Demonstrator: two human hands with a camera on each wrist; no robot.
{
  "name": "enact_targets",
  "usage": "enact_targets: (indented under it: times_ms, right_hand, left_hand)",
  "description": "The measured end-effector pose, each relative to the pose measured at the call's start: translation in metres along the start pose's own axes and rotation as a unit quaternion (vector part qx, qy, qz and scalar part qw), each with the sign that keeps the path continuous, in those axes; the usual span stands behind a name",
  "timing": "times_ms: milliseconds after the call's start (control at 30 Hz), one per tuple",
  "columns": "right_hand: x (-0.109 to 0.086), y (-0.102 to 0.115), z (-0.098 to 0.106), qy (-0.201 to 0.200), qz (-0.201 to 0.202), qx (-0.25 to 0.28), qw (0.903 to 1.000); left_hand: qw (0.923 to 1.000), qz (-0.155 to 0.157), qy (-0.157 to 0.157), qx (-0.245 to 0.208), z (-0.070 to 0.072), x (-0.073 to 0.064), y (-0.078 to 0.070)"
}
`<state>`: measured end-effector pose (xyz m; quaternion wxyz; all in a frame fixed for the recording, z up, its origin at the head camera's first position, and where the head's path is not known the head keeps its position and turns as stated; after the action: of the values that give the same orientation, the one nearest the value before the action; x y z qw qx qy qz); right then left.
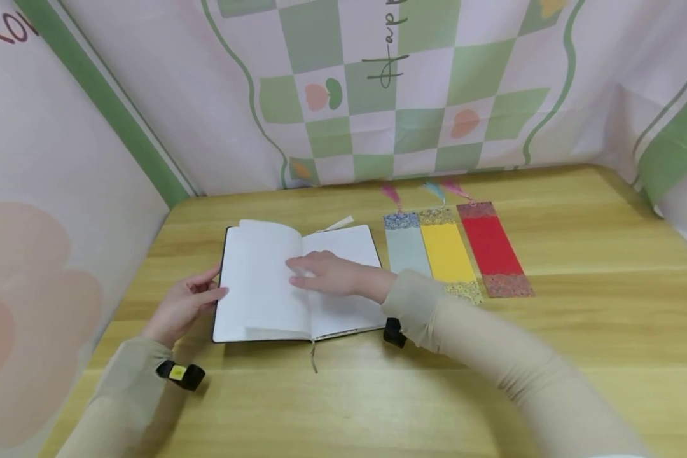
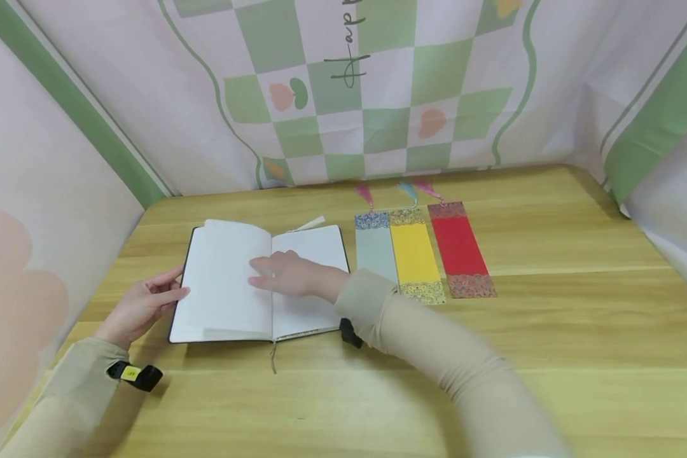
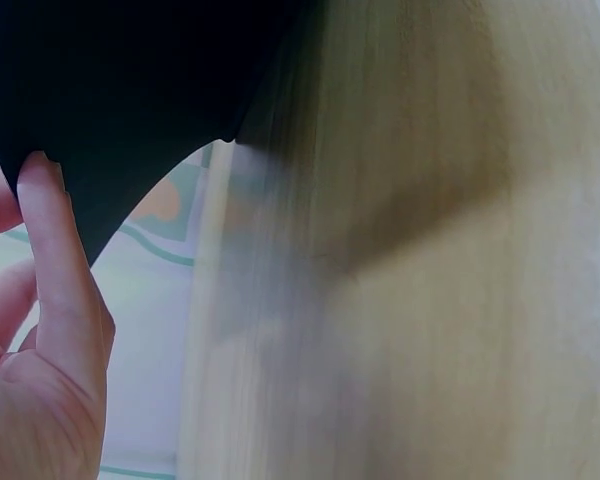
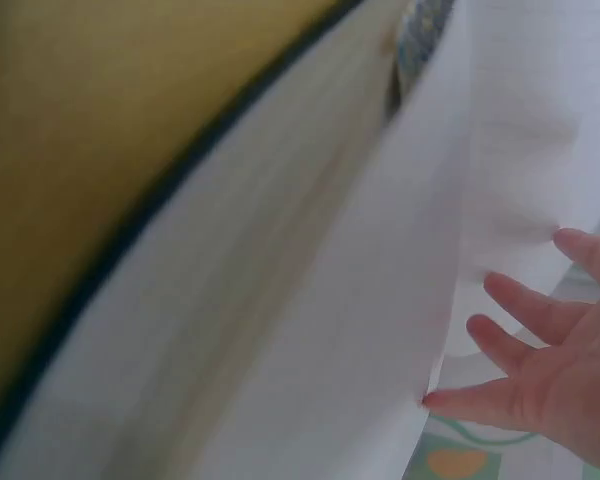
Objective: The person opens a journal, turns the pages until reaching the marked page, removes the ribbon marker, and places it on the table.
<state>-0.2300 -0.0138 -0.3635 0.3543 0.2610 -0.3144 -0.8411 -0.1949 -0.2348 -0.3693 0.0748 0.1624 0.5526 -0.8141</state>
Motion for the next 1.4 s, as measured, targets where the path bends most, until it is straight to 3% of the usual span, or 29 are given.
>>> enact_targets:
  times_ms: [267, 467, 767, 1000, 1233, 1400]
  right_hand:
    - [0.009, 0.002, -0.020, 0.031, -0.055, -0.081, 0.9947]
    - [0.016, 0.008, -0.031, 0.033, -0.058, -0.132, 0.9890]
    - [0.013, 0.013, -0.032, 0.032, -0.063, -0.156, 0.9852]
    - [0.016, -0.008, -0.007, 0.010, -0.039, -0.099, 0.9943]
    - [0.006, -0.057, 0.034, -0.019, -0.114, -0.150, 0.9819]
    - [0.006, -0.074, 0.053, -0.021, -0.142, -0.173, 0.9745]
  left_hand:
    - [0.9988, -0.007, 0.022, -0.043, 0.000, -0.002, 0.000]
    - [0.9959, 0.010, 0.031, -0.085, 0.005, -0.006, 0.004]
    - [0.9999, -0.002, -0.004, 0.017, 0.010, -0.007, 0.003]
    - [0.9996, 0.000, -0.015, 0.025, 0.008, -0.006, 0.004]
    - [0.9996, 0.001, -0.011, 0.028, 0.005, -0.004, 0.005]
    - [0.9993, 0.001, -0.007, 0.037, 0.003, 0.000, 0.003]
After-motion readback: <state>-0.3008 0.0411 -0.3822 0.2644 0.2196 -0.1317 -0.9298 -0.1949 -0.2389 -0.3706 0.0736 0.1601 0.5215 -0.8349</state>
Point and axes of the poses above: each hand's wrist, its own x-axis towards the middle knuckle, its own z-axis out of the back of the hand, y = z × x, the point moved 8 cm from there along x, towards the middle knuckle, and after that the axes turned 3 degrees about x, right-handed, at the moved point
